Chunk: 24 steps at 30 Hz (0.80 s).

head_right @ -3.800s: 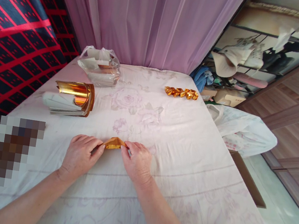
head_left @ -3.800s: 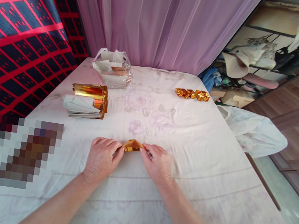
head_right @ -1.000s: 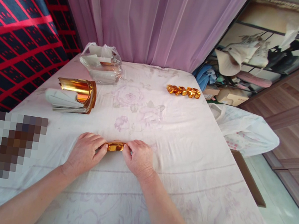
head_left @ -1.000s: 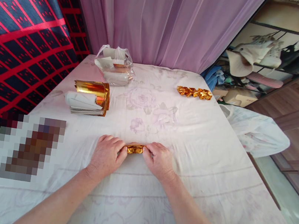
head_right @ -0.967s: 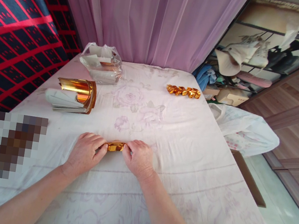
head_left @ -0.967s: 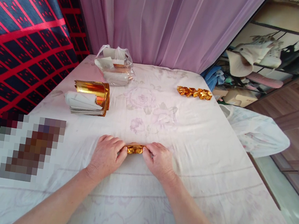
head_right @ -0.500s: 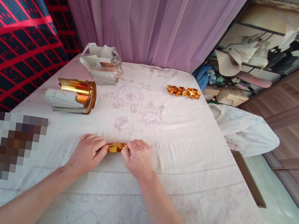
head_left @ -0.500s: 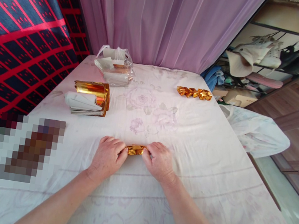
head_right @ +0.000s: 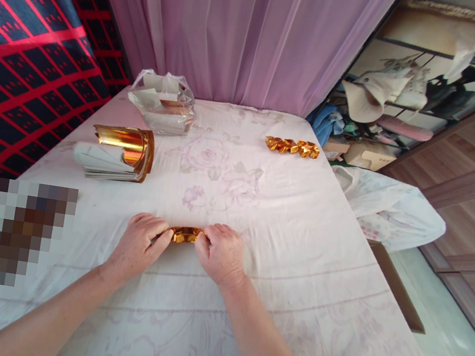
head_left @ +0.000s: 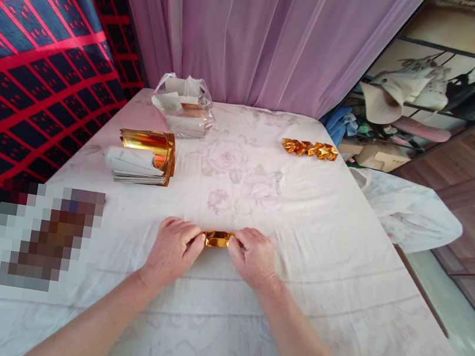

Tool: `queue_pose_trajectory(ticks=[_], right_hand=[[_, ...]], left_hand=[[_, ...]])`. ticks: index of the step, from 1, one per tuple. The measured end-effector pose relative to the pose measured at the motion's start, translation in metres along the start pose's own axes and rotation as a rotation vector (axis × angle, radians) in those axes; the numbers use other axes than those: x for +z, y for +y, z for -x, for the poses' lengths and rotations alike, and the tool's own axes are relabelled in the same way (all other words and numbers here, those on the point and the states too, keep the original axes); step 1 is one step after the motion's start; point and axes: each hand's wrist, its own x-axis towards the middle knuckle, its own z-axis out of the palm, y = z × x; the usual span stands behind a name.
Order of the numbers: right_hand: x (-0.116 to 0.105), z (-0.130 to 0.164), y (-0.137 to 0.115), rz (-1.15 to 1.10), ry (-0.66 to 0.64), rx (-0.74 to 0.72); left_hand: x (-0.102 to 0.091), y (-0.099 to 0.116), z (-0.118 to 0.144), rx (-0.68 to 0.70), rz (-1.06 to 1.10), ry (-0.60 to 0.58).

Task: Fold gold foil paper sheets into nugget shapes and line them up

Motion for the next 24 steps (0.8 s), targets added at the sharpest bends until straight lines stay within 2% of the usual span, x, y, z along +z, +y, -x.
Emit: queue_pose_trajectory(ticks=[9,16,24], right_hand=[[-0.0020,-0.0013,-0.0024,-0.104,-0.010,0.031],[0.0002,0.0004,-0.0041,0.008,0.029,0.005],[-0.0014,0.0000,-0.0056,0.028,0.050,-0.026]], left_hand=[[0.0001,-0.0021,-0.0008,-0.007,0.025,-0.023],[0.0018,-0.0028,-0.0009,0.030,0.006,-0.016],[0.0007,-0.0002,-0.0011,0.038,0.026,-0.019]])
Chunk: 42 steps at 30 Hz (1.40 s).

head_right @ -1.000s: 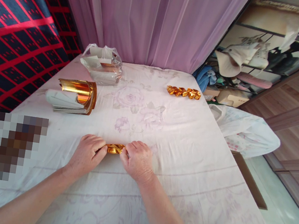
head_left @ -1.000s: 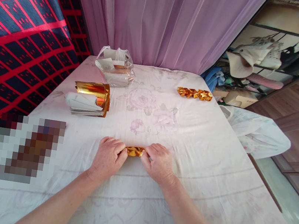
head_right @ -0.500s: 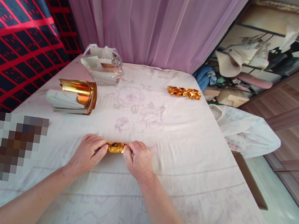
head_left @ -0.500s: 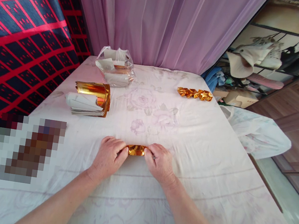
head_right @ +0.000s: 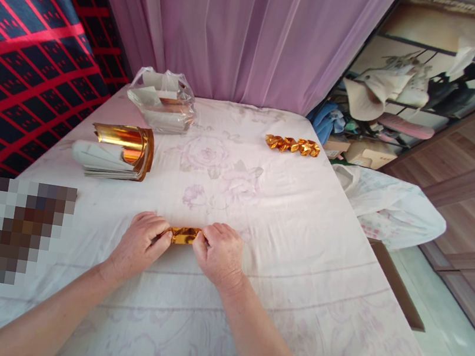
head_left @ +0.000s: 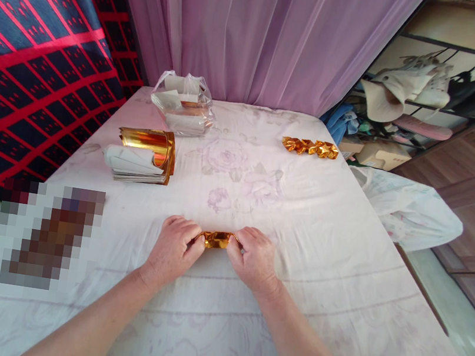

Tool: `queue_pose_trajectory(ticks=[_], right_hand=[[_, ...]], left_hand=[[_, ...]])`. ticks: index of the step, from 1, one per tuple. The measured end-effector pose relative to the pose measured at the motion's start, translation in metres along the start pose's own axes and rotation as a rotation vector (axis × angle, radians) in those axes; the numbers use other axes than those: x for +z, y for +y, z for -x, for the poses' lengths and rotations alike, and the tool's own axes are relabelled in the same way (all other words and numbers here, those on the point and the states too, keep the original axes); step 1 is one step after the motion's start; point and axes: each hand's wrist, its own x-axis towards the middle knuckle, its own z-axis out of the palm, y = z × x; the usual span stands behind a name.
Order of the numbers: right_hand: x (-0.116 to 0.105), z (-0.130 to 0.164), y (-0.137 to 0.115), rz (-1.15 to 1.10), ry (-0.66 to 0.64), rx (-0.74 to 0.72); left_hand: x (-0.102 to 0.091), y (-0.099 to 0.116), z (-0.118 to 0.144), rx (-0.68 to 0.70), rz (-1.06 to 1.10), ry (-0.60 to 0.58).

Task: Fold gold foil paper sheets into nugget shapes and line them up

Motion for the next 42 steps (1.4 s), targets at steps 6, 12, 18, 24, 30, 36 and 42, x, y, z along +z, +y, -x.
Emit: queue_pose_trajectory(ticks=[6,12,18,24,30,36,42], right_hand=[[-0.002,0.000,0.000,-0.054,0.013,-0.002],[-0.003,0.000,0.002,-0.117,-0.061,0.024],[-0.003,-0.001,0.000,-0.035,-0.066,-0.017],[-0.003,-0.002,-0.004,0.077,-0.005,-0.066],[-0.003,-0.001,-0.001,0.027,-0.007,-0.056],[-0.004,-0.001,0.006,-0.016,-0.082,-0.014],[-0.002,-0.001,0.011,0.133,-0.110,0.028]], left_hand=[[-0.002,0.001,0.001,-0.030,0.025,0.006],[-0.002,0.000,0.000,-0.015,0.008,-0.027],[0.001,-0.002,0.001,0.002,-0.027,0.000],[0.004,0.000,0.003,0.033,-0.101,0.018],[0.003,0.000,0.003,0.028,-0.066,0.023],[0.000,-0.003,0.002,-0.024,-0.012,0.020],[0.003,-0.006,0.003,-0.065,0.004,0.091]])
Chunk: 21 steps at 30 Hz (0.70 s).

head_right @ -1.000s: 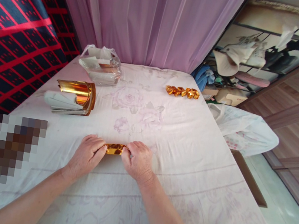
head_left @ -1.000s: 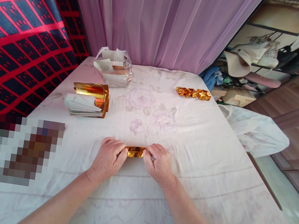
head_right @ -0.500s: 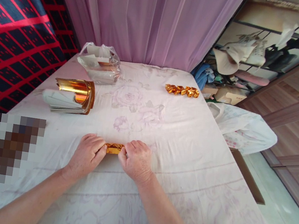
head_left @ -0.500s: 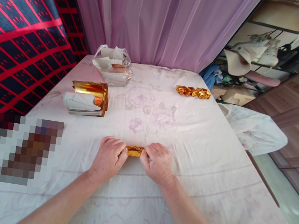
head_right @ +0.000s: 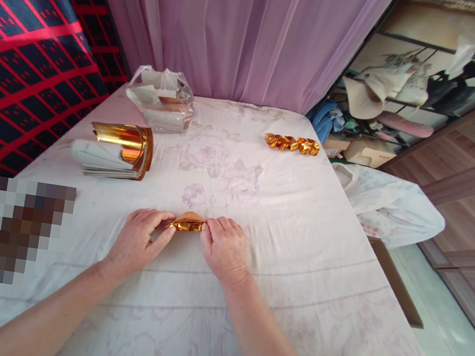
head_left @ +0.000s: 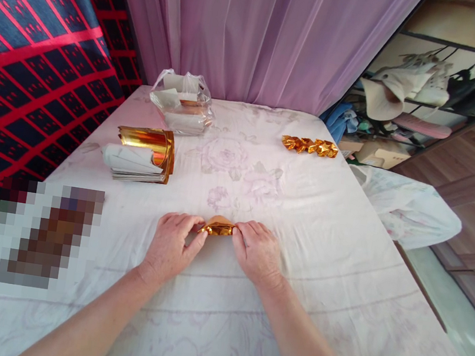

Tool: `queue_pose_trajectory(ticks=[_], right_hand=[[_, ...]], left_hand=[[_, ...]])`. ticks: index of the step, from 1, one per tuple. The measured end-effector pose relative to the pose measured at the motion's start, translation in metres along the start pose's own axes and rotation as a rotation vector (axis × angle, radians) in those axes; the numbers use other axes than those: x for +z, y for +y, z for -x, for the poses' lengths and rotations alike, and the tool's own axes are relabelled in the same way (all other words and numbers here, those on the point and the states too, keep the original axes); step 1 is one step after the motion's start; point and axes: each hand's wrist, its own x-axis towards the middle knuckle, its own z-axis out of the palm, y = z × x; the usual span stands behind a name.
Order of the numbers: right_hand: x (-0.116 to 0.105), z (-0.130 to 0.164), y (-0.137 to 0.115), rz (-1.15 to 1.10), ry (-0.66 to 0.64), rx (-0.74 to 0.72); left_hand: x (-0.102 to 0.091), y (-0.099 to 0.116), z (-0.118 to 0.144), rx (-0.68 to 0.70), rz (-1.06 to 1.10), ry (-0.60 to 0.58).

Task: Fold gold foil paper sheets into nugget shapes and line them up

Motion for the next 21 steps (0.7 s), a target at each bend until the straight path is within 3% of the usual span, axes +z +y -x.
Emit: queue_pose_trajectory(ticks=[13,21], right_hand=[[-0.004,0.002,0.013,-0.105,-0.049,0.084],[-0.004,0.001,0.017,-0.159,-0.093,-0.018]], left_hand=[[0.001,-0.004,0.001,0.031,-0.105,0.069],[0.001,-0.007,-0.001,0.002,-0.100,0.044]])
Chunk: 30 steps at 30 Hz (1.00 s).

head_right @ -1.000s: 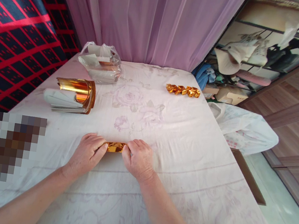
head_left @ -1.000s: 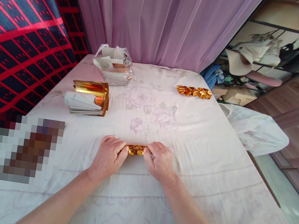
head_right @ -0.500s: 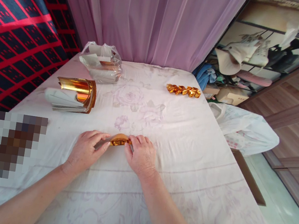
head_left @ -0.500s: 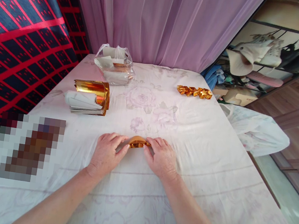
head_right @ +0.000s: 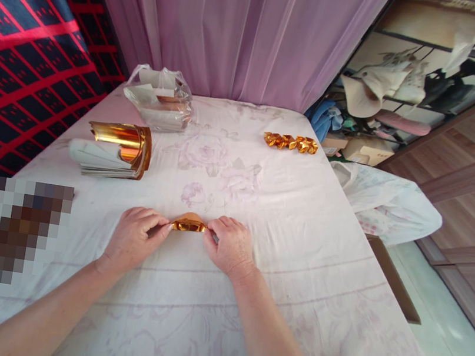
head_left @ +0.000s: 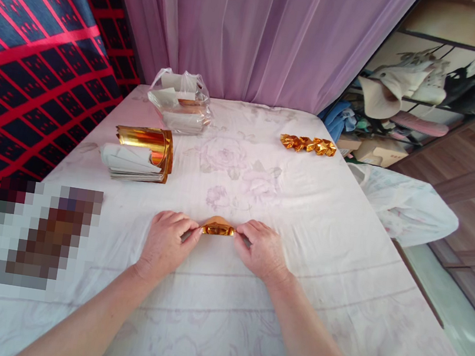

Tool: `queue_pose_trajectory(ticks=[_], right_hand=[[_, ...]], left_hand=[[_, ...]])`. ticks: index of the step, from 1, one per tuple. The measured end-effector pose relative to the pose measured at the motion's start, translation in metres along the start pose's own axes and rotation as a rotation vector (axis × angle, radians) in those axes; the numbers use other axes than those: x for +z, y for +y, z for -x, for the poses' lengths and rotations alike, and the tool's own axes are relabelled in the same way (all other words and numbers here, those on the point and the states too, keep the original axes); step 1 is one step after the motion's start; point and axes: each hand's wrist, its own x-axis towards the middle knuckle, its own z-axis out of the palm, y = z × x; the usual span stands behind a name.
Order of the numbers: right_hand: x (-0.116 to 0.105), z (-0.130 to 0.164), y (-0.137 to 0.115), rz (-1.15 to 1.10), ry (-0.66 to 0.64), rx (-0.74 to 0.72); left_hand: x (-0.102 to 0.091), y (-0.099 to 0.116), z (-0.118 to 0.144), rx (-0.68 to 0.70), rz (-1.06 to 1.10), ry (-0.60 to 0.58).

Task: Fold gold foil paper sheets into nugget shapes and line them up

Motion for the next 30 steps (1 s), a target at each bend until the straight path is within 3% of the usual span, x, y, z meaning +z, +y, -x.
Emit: queue_pose_trajectory(ticks=[23,26,30], right_hand=[[0.003,-0.001,-0.005,-0.018,-0.043,0.044],[0.005,-0.002,-0.002,-0.028,0.013,0.113],[0.005,-0.007,0.009,-0.022,0.156,0.323]], left_hand=[[-0.001,0.001,0.000,-0.011,-0.017,-0.038],[-0.001,0.001,0.000,-0.015,0.021,-0.038],[-0.002,-0.002,-0.001,-0.037,0.074,-0.040]])
